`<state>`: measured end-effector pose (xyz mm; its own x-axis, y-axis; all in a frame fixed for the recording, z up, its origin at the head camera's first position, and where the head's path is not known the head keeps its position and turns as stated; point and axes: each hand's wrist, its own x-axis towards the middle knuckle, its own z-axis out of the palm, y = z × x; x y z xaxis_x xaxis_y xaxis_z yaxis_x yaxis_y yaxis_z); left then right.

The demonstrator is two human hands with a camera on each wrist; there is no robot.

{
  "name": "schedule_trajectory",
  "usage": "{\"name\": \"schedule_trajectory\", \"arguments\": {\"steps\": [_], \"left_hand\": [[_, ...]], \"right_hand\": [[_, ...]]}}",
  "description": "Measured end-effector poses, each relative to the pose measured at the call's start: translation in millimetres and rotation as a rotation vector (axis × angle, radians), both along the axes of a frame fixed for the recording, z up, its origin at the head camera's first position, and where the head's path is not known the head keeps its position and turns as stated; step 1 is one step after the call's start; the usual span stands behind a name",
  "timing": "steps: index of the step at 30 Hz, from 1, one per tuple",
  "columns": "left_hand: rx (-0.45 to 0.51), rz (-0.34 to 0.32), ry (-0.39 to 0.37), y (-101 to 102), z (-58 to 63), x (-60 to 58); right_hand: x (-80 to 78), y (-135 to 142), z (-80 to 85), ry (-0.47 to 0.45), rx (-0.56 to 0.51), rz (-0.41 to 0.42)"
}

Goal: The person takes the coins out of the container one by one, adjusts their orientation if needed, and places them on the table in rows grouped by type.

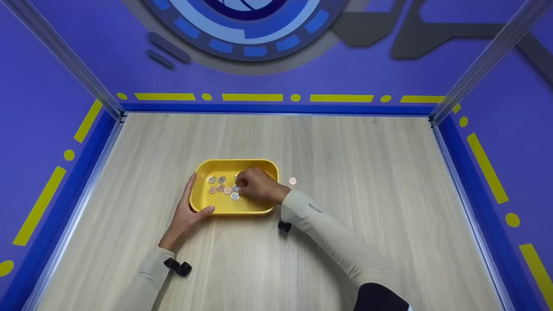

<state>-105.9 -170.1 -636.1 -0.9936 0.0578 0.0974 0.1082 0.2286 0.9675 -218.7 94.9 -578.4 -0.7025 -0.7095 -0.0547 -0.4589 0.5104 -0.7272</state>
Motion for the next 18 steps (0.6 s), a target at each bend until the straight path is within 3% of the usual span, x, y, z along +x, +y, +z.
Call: {"name": "schedule_trajectory", "arguments": {"steps": [7,18], "left_hand": [[0.016,0.006,0.007,-1,-2.2,0.6],[-0.013,-0.001,-0.013,0,-1.8,-1.1]], "right_hand": [[-6.3,-7,-5.7,-0.004,-0.029,0.004],[-8.7,-12,-12.2,0.022,0.018,-0.024]]}}
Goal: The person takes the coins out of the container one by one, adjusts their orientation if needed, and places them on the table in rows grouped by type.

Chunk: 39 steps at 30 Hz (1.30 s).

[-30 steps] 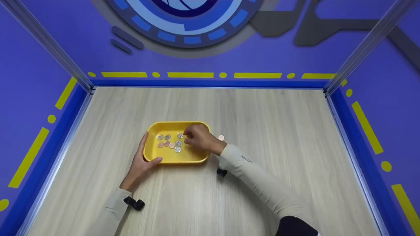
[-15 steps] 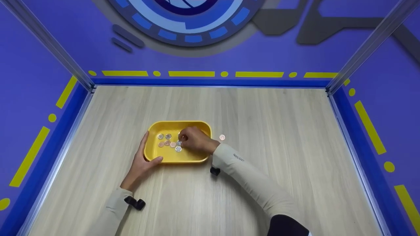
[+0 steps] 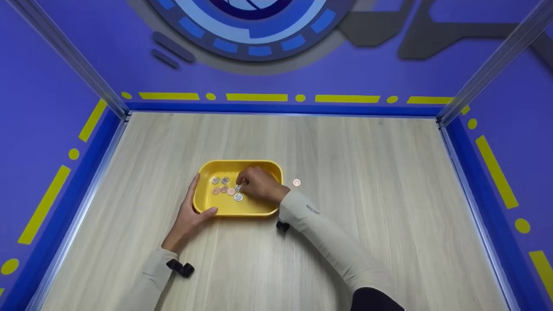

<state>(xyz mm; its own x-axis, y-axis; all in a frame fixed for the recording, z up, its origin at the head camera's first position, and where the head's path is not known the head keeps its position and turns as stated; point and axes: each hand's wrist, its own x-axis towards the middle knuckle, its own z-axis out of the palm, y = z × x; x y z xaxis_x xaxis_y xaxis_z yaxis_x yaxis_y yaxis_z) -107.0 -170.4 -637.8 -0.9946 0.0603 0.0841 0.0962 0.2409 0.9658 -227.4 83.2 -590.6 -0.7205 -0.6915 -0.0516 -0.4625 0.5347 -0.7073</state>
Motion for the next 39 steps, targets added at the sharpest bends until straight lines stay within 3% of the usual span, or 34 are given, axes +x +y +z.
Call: {"name": "schedule_trajectory", "arguments": {"steps": [9,13,18,29,39], "left_hand": [[-0.004,-0.009,0.002,2,1.9,-0.8],[0.000,-0.014,0.007,4,0.6,-0.2],[-0.005,-0.010,0.004,4,-0.8,0.9],[-0.016,0.013,-0.014,0,1.7,3.2],[-0.010,0.004,-0.015,3,1.8,1.8]], "right_hand": [[7.6,0,8.8,0.032,0.130,-0.007],[9.1,1,8.9,0.011,0.138,-0.034],[10.2,7,8.8,0.005,0.096,-0.030],[24.6,27,27.8,0.150,-0.007,-0.030],[33.2,57,44.5,0.083,-0.084,-0.088]]}}
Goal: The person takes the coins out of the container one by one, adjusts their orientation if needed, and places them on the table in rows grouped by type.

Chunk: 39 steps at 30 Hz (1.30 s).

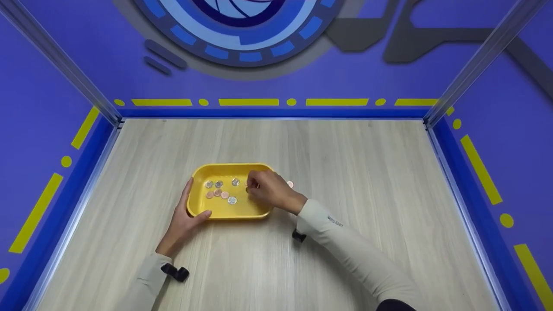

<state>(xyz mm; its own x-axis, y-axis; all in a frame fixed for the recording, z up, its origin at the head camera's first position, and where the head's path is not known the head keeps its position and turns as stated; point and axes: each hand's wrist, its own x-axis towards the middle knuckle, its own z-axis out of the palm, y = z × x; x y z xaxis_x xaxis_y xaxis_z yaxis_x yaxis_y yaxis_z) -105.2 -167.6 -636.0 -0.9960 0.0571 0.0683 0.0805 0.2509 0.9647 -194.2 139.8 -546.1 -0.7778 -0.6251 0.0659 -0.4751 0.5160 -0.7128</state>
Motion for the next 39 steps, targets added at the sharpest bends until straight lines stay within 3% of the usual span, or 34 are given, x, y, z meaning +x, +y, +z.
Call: {"name": "schedule_trajectory", "arguments": {"steps": [9,17,26,39], "left_hand": [[-0.004,0.001,0.005,1,0.1,0.6],[0.020,-0.009,0.027,0,-1.8,-0.1],[0.017,-0.011,0.016,0,-0.1,-0.1],[0.028,-0.012,0.021,0,-1.0,-0.6]], "right_hand": [[11.5,29,13.7,-0.007,-0.060,-0.074],[12.6,52,11.9,-0.041,-0.102,-0.179],[20.3,81,-9.9,-0.080,-0.204,-0.319],[27.8,96,-54.6,-0.181,-0.191,-0.444]]}}
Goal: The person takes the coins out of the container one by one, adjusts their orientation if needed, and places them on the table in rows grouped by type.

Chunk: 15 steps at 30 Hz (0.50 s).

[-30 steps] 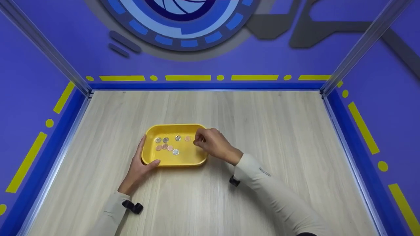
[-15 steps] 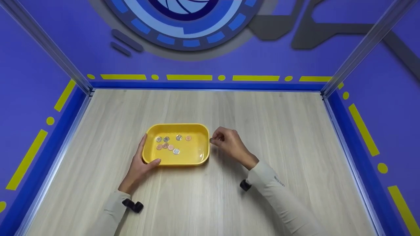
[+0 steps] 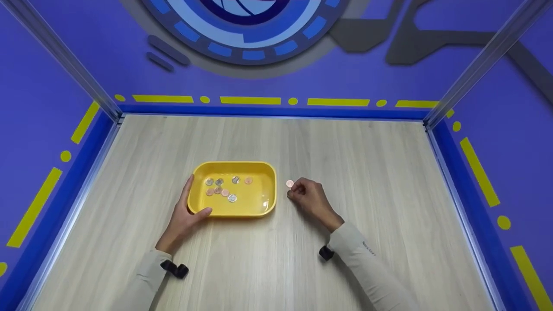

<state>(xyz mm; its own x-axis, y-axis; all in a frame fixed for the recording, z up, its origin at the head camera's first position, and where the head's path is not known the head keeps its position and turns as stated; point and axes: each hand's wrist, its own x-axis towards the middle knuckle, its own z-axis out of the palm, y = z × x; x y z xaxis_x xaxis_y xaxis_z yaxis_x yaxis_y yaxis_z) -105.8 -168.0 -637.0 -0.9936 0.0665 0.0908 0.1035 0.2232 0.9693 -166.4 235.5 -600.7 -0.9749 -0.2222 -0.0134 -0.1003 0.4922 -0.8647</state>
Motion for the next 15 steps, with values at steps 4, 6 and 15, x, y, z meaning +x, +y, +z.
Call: {"name": "schedule_trajectory", "arguments": {"steps": [4,6,15], "left_hand": [[-0.008,0.004,0.013,-1,-1.7,-0.4],[-0.006,0.004,0.021,-1,-2.3,-0.8],[-0.019,0.006,0.017,-1,-2.7,-0.1]], "right_hand": [[0.0,-2,-4.6,-0.008,0.002,-0.005],[-0.5,-3,-5.8,0.000,0.013,-0.003],[-3.1,-7,-12.8,0.068,0.093,-0.054]]}}
